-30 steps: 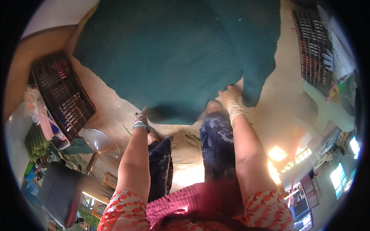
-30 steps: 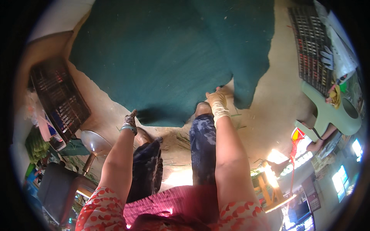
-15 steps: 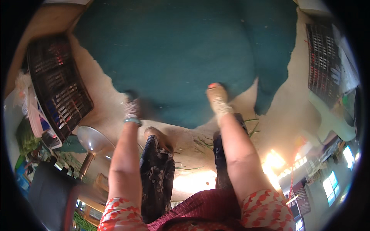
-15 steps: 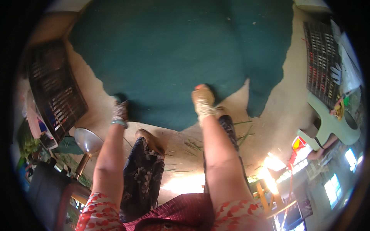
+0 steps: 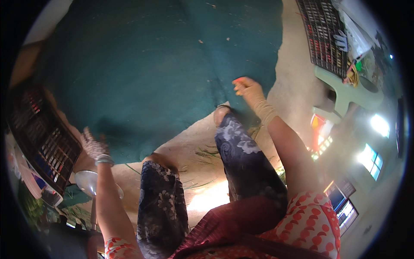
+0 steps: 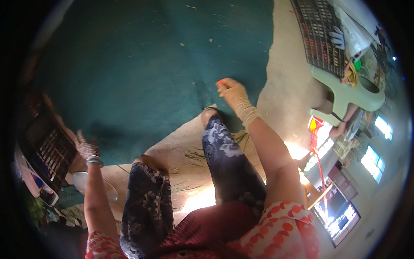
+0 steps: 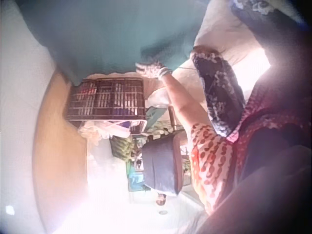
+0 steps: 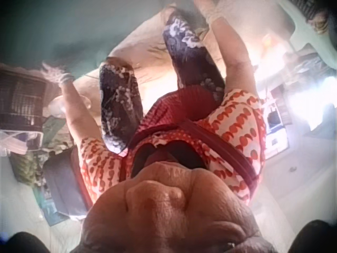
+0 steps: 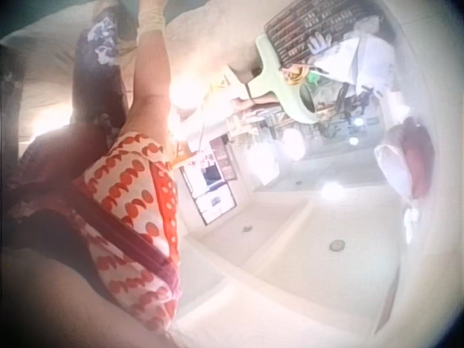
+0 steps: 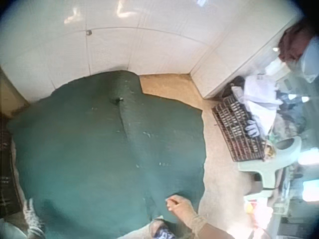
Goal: The person sweeps debris on a tiled floor using a red broom and a dustpan. They move a green mat aside, sweep the area, then replace the mat and continue sweeping around crates and boxes.
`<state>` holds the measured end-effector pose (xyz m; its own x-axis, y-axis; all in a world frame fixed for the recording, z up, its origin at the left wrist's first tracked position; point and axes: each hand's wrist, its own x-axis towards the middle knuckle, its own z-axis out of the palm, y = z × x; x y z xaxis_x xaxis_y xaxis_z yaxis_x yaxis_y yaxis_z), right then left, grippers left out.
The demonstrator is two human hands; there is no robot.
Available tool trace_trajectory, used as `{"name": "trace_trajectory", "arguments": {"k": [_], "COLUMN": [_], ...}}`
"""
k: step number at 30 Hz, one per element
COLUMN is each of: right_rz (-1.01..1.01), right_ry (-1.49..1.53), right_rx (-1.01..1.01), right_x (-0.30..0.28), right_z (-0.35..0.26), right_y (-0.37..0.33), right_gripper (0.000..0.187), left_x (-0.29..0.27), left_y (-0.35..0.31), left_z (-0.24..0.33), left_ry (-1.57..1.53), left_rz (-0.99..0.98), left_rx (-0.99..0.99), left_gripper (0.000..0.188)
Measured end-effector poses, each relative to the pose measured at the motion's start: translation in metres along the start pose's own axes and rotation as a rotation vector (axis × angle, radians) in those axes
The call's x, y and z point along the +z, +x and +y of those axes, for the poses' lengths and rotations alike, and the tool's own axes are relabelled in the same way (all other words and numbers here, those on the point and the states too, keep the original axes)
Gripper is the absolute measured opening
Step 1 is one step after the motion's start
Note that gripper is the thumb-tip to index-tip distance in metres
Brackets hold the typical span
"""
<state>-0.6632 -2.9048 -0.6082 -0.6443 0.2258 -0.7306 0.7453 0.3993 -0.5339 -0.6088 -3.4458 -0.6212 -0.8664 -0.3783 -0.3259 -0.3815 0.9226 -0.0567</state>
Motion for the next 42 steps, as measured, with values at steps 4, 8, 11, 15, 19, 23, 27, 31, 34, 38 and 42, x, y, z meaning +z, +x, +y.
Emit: {"name": "trace_trajectory", "arguments": {"k": [4,8,11,15,19,23,27,31,34,38,42], "right_rz": [0.4,0.614,0.68,0.555,0.565,0.74,1.125,1.067,0.989,0.785,0.796], "right_ry": [0.04,0.144,0.145,0.036,-0.447,-0.913,-0.974,-0.95,-0.962,-0.905,-0.001], "right_rx": [0.157,0.378,0.54,0.572,0.283,-0.174,-0.255,-0.071,-0.253,-0.37,0.083], "right_x": [-0.072,-0.094,-0.096,-0.094,-0.107,-0.18,-0.305,-0.335,-0.297,-0.224,-0.165], "right_z": [0.051,0.084,0.088,0.092,0.082,0.008,-0.105,-0.145,-0.112,-0.029,0.061], "right_y": [0.014,0.039,0.066,0.091,0.09,0.083,0.102,0.133,0.137,0.132,0.111], "right_gripper": [0.026,0.049,0.063,0.068,0.06,0.031,0.032,0.05,0.055,0.054,0.042], "left_x": [0.024,0.043,0.046,0.048,0.05,0.044,0.04,0.041,0.04,0.038,0.038], "left_y": [-0.042,-0.062,-0.065,-0.067,-0.07,-0.067,-0.065,-0.066,-0.067,-0.066,-0.066], "left_z": [0.1,0.153,0.161,0.162,0.173,0.183,0.188,0.187,0.185,0.183,0.182], "left_ry": [-0.053,-0.083,-0.042,0.018,0.113,0.166,0.186,0.173,0.198,0.206,0.195], "left_rz": [-0.315,-0.493,-0.499,-0.487,-0.477,-0.542,-0.566,-0.572,-0.566,-0.591,-0.587], "left_rx": [0.342,0.215,0.156,0.144,0.091,-0.003,-0.042,-0.052,-0.03,-0.054,-0.037], "left_gripper": [0.075,0.083,0.086,0.091,0.094,0.094,0.094,0.094,0.094,0.095,0.095]}}
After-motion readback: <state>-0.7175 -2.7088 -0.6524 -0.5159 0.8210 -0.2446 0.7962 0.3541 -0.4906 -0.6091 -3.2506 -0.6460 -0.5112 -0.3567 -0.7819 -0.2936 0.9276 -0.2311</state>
